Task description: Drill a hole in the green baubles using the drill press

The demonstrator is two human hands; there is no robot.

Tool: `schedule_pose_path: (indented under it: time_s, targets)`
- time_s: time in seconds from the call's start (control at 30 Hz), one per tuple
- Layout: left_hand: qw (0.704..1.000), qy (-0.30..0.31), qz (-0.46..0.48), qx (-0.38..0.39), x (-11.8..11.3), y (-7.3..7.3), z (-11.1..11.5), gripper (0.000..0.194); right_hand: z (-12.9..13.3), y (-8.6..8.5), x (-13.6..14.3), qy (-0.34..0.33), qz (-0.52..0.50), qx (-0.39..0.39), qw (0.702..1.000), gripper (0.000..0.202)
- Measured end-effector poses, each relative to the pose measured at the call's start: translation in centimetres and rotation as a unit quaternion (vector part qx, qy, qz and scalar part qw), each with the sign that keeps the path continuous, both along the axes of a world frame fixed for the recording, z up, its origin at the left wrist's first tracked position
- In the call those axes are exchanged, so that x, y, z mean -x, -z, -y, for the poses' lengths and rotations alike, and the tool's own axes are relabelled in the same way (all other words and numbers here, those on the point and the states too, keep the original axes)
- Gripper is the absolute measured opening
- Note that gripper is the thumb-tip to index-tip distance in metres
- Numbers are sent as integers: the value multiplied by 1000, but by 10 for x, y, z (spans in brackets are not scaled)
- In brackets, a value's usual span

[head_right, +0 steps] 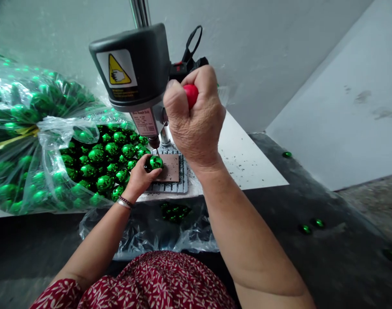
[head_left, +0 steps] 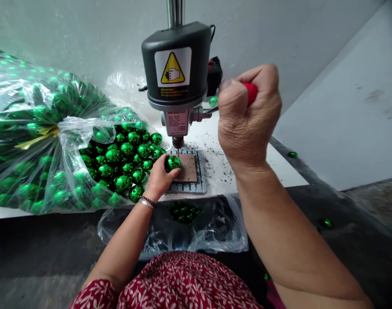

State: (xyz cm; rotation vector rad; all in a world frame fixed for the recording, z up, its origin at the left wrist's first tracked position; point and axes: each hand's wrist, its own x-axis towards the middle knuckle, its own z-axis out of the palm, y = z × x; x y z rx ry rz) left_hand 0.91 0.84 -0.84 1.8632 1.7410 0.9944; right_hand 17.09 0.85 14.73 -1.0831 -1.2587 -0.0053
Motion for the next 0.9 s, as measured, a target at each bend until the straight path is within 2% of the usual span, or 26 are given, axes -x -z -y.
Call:
schedule_pose_path:
  time_s: [0.2, 0.33, 0.57, 0.7, 0.9]
  targets:
    - [995, 65, -61, -45, 0, 4, -9, 56, -1, 3, -1, 3, 8, -1, 1000, 31]
    - [995, 88, -28, -23, 0, 6, -10, 57, -2, 4, -1, 6, 18, -15, 1000, 32]
    - [997, 70, 39, 11, -3, 7, -7, 56, -2, 6, -1, 5, 17, -24, 1000, 26]
    - [997, 66, 34, 19, -8, 4, -8, 55, -2, 8, -1, 7, 16, -42, 999, 29]
    - [997, 74, 22, 11, -11, 4, -9, 52, 3, 12, -2, 15, 7, -7, 1000, 27]
